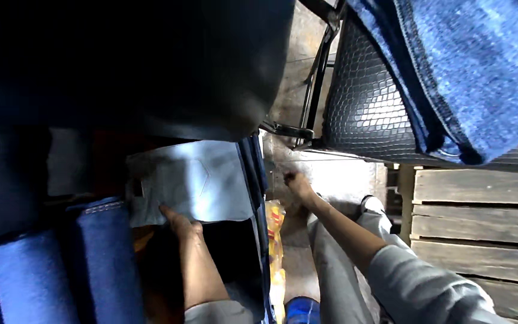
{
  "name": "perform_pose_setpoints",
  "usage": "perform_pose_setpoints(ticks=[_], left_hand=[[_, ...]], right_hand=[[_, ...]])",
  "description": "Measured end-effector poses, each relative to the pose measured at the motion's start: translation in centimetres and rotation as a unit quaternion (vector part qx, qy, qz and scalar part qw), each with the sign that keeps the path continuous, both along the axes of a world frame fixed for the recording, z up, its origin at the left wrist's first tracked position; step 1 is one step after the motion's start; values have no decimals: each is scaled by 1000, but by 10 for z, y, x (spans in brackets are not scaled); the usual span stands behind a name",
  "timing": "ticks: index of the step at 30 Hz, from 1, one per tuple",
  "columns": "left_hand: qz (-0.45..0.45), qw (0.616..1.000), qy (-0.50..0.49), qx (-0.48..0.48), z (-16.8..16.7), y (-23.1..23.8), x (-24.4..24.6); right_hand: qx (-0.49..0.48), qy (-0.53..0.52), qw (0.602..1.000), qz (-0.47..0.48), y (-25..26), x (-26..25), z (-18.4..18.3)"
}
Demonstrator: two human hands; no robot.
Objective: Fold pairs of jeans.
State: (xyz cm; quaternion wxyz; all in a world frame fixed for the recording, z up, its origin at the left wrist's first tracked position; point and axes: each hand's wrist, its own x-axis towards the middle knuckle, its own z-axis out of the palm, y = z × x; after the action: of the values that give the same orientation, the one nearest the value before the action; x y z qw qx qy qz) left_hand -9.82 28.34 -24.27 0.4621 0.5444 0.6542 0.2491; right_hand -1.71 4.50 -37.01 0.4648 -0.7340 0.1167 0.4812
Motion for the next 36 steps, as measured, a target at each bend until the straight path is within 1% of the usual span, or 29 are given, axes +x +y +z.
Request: perform_pose_setpoints(ticks=[2, 4, 6, 7, 8, 9, 10, 11, 12, 13, 14, 15, 16, 17, 18, 19, 20, 21, 22, 23, 24, 25, 26, 29, 30, 32, 34, 36], left_hand=[[4, 1000, -11, 0, -9, 13, -8], [-6, 1000, -15, -17, -11, 19, -20], [-57, 997, -42, -29, -13, 20, -34], [-78, 995, -51, -38, -3, 9, -33], [-72, 995, -50, -52, 20, -17, -22], [-18, 997, -36, -70, 56, -56, 0], [56, 994, -17, -97, 95, -94, 21], [113, 988, 3, -105, 118, -122, 25], [101, 989, 14, -107, 125, -138, 4], [11, 995, 31, -91, 110, -144, -34], [-83, 996, 41, -10, 63, -140, -73], [-112, 993, 42, -20, 30, -136, -97], [-100, 991, 73, -58, 11, -143, -109], [-120, 979, 130, -106, -1, -159, -119], [-190, 950, 197, -151, -11, -176, -130], [-298, 896, 269, -191, -23, -193, -137], [-424, 811, 338, -222, -35, -205, -139], [-543, 701, 402, -228, -44, -215, -135], [-639, 581, 458, -210, -52, -223, -124], [-704, 470, 506, -167, -58, -230, -107], [-737, 385, 545, -109, -66, -233, -91], [-751, 316, 578, -45, -74, -230, -77], [-751, 264, 605, 14, -83, -222, -62], [-732, 131, 646, 171, -117, -185, -19], [-727, 102, 646, 210, -129, -168, -8], [-722, 70, 652, 220, -147, -139, 10], [-723, 70, 662, 185, -152, -119, 11], [-717, 66, 672, 174, -149, -117, 4]], right_hand=[[-17, 18, 998, 61, -46, -28, -4], [-21, 44, 994, 103, -99, -55, 1], [-22, 73, 991, 113, -160, -84, 11], [-28, 81, 991, 101, -193, -99, 19], [-38, 86, 992, 90, -225, -110, 30], [-46, 90, 992, 76, -257, -118, 42], [-56, 94, 992, 62, -287, -128, 53], [-72, 101, 991, 48, -316, -139, 64], [-88, 106, 990, 26, -342, -154, 74], [-101, 103, 990, 0, -366, -165, 78], [-115, 98, 988, -23, -389, -169, 77], [-125, 97, 986, -44, -409, -175, 73], [-131, 92, 985, -62, -425, -184, 65], [-137, 86, 984, -73, -437, -194, 55], [-139, 86, 983, -80, -444, -201, 47], [-139, 87, 983, -86, -446, -204, 41], [-135, 91, 983, -91, -445, -207, 36], [-130, 92, 983, -92, -440, -213, 31], [-125, 86, 984, -90, -433, -220, 25], [-114, 77, 986, -90, -424, -228, 21], [-102, 68, 988, -95, -413, -237, 18], [-91, 64, 989, -101, -400, -249, 17], [-83, 70, 989, -103, -386, -261, 17], [-80, 97, 989, -77, -346, -302, 16], [-80, 99, 990, -67, -334, -314, 17], [-80, 93, 991, -56, -312, -331, 14], [-78, 81, 990, -81, -291, -345, 4], [-83, 83, 986, -118, -274, -356, -1]])
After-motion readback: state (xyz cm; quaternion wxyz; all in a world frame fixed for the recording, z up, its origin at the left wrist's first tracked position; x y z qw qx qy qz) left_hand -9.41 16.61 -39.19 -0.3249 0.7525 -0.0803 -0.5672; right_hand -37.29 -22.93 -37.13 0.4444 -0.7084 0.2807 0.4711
